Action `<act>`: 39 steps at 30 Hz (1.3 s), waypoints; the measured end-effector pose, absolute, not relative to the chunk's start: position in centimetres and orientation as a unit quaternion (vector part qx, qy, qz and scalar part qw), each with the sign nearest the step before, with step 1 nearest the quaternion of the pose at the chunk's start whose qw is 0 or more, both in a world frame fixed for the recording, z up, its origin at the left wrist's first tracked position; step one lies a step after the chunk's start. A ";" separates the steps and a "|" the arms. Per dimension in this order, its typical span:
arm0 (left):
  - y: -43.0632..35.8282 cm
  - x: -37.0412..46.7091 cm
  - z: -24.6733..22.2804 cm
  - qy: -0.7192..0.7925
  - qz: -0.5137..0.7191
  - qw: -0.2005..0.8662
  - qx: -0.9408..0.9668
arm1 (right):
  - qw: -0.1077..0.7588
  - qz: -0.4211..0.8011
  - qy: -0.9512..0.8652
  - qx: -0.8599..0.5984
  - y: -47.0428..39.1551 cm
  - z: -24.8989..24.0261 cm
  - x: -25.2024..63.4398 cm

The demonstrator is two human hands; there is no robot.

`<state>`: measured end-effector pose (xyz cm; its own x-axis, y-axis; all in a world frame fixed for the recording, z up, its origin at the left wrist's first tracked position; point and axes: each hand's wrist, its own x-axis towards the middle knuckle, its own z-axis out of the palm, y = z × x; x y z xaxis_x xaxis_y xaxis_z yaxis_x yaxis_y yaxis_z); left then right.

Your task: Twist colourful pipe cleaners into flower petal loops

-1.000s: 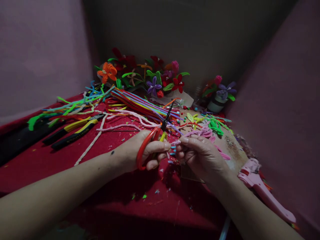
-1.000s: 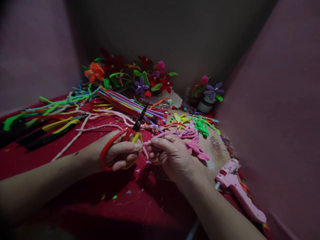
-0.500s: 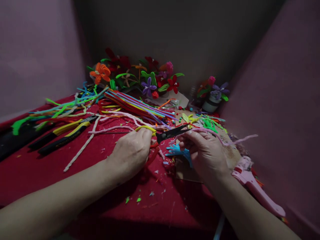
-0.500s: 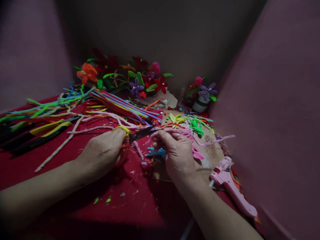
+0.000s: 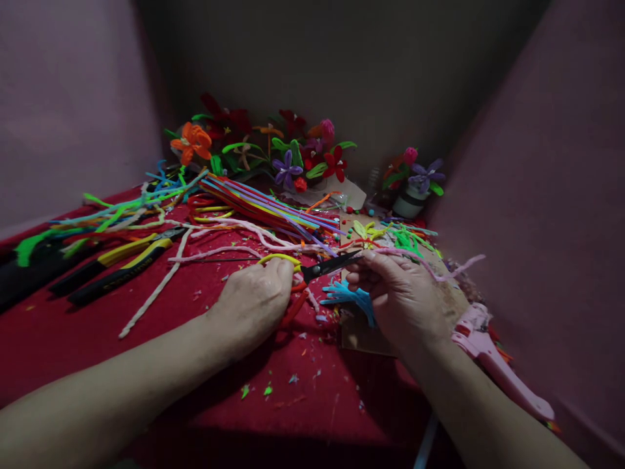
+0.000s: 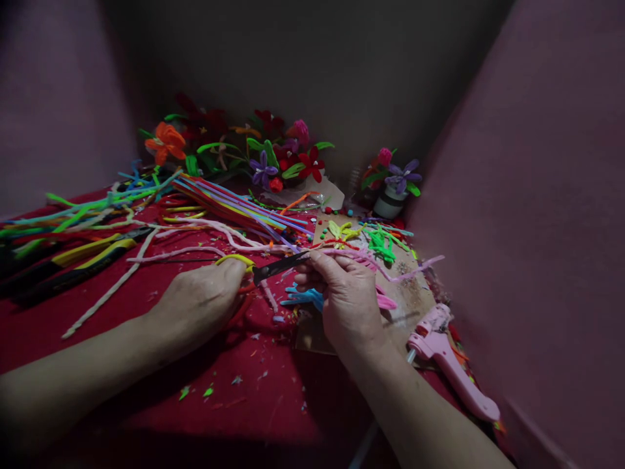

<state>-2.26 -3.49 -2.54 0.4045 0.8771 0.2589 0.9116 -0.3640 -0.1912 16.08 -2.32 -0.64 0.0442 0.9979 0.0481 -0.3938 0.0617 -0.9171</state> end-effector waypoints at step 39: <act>-3.4 -2.3 -2.6 -0.524 -0.070 0.172 -0.831 | 0.591 0.616 -0.384 -0.353 -2.3 -1.0 16.3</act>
